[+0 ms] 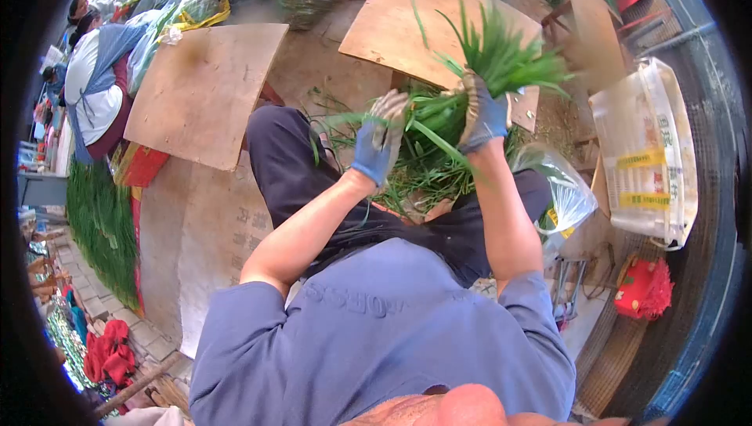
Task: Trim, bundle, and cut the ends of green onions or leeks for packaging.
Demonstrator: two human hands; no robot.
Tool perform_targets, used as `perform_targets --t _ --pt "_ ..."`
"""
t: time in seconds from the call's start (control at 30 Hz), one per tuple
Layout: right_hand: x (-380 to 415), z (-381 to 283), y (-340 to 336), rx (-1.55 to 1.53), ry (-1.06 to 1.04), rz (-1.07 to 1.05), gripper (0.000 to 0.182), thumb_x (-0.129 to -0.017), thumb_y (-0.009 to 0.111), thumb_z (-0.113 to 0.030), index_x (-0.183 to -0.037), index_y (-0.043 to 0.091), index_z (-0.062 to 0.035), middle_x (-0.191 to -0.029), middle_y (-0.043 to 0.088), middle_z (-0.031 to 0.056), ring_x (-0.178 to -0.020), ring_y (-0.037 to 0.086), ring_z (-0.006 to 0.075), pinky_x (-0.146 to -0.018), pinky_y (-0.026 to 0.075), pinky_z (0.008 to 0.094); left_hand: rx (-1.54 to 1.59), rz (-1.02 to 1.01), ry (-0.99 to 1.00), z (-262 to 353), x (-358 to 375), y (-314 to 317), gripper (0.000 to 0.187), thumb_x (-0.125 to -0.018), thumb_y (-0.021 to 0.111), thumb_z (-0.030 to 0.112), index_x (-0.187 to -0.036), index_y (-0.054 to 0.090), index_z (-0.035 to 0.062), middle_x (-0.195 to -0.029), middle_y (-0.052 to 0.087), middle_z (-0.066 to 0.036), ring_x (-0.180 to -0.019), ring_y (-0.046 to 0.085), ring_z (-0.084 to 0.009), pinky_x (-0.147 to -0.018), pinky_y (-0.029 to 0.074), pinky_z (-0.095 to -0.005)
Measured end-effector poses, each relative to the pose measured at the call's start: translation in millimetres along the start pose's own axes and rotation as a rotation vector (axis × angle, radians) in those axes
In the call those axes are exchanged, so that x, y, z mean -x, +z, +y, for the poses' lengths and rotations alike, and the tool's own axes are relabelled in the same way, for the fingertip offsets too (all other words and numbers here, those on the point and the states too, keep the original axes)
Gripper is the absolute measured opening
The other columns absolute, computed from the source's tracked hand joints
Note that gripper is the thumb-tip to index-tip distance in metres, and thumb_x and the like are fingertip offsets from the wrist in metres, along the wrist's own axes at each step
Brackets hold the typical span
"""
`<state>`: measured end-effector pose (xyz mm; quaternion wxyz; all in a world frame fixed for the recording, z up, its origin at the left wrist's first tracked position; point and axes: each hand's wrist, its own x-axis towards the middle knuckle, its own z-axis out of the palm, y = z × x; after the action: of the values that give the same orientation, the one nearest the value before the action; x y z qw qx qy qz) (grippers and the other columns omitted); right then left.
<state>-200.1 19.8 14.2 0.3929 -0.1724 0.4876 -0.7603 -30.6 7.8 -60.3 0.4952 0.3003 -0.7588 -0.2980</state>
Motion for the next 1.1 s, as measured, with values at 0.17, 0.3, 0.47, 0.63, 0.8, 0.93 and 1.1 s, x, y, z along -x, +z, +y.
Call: perform_targets --t 0.17,0.3,0.47,0.63,0.8,0.93,1.1 --pt "-4 4 17 0.075 -0.007 -0.037 0.029 -0.087 0.065 -0.014 -0.111 0.063 0.0019 -0.099 0.067 0.0055 -0.084 0.058 0.0139 -0.074 0.048 0.0308 0.148 -0.268 0.147 39 -42 3 0.088 -0.089 0.067 0.041 -0.154 0.015 0.0099 -0.147 0.039 -0.020 -0.136 0.040 -0.0308 -0.110 0.034 -0.0358" --pt "5 -6 35 0.001 0.109 -0.084 0.021 -0.092 0.063 -0.018 -0.107 0.066 -0.0046 -0.093 0.067 0.0057 -0.078 0.062 0.0159 -0.068 0.051 0.0333 0.658 -0.470 -0.200 45 -54 -2 0.143 -0.062 0.092 0.034 -0.153 -0.016 0.0135 -0.149 0.034 -0.014 -0.131 0.038 -0.0204 -0.107 0.037 -0.0332" --pt "14 -18 67 -0.186 0.243 -0.316 0.011 -0.088 0.065 -0.010 -0.098 0.064 -0.0076 -0.074 0.063 0.0019 -0.062 0.060 0.0150 -0.053 0.051 0.0300 0.243 -0.566 -0.301 26 -71 -27 0.116 -0.070 0.087 0.027 -0.152 0.007 0.0079 -0.145 0.041 -0.012 -0.128 0.045 -0.0208 -0.108 0.038 -0.0356" --pt "34 -1 90 -0.101 -0.055 -0.164 0.020 -0.089 0.066 -0.014 -0.107 0.061 -0.0050 -0.077 0.064 0.0028 -0.062 0.058 0.0125 -0.056 0.049 0.0288 1.054 -0.025 -0.610 15 -47 -7 0.048 -0.102 0.041 0.019 -0.146 0.030 0.0039 -0.142 0.047 -0.011 -0.128 0.047 -0.0218 -0.109 0.037 -0.0375" --pt "27 6 81 0.305 -0.066 -0.268 0.048 -0.085 0.072 -0.028 -0.124 0.055 -0.0056 -0.105 0.064 0.0104 -0.090 0.062 0.0184 -0.075 0.053 0.0321 1.070 0.201 -0.877 3 -58 -20 0.043 -0.103 0.038 0.031 -0.140 0.042 0.0087 -0.137 0.050 -0.009 -0.124 0.049 -0.0217 -0.106 0.039 -0.0381" --pt "29 -73 52 0.667 -0.670 -0.467 0.098 -0.069 0.082 -0.049 -0.144 0.034 -0.0081 -0.133 0.049 0.0205 -0.119 0.054 0.0310 -0.102 0.043 0.0390 0.722 -0.125 -0.384 30 -108 -57 0.028 -0.091 0.061 0.018 -0.117 0.061 0.0067 -0.109 0.064 -0.007 -0.096 0.063 -0.0182 -0.087 0.051 -0.0317" --pt "30 -36 41 1.141 -0.728 -0.678 0.128 -0.058 0.080 -0.064 -0.150 0.015 -0.0036 -0.144 0.036 0.0303 -0.134 0.036 0.0433 -0.112 0.030 0.0456 0.663 -0.247 -0.316 74 -189 -104 0.026 -0.090 0.059 0.023 -0.093 0.065 -0.0014 -0.093 0.066 -0.014 -0.088 0.065 -0.0242 -0.082 0.054 -0.0363"
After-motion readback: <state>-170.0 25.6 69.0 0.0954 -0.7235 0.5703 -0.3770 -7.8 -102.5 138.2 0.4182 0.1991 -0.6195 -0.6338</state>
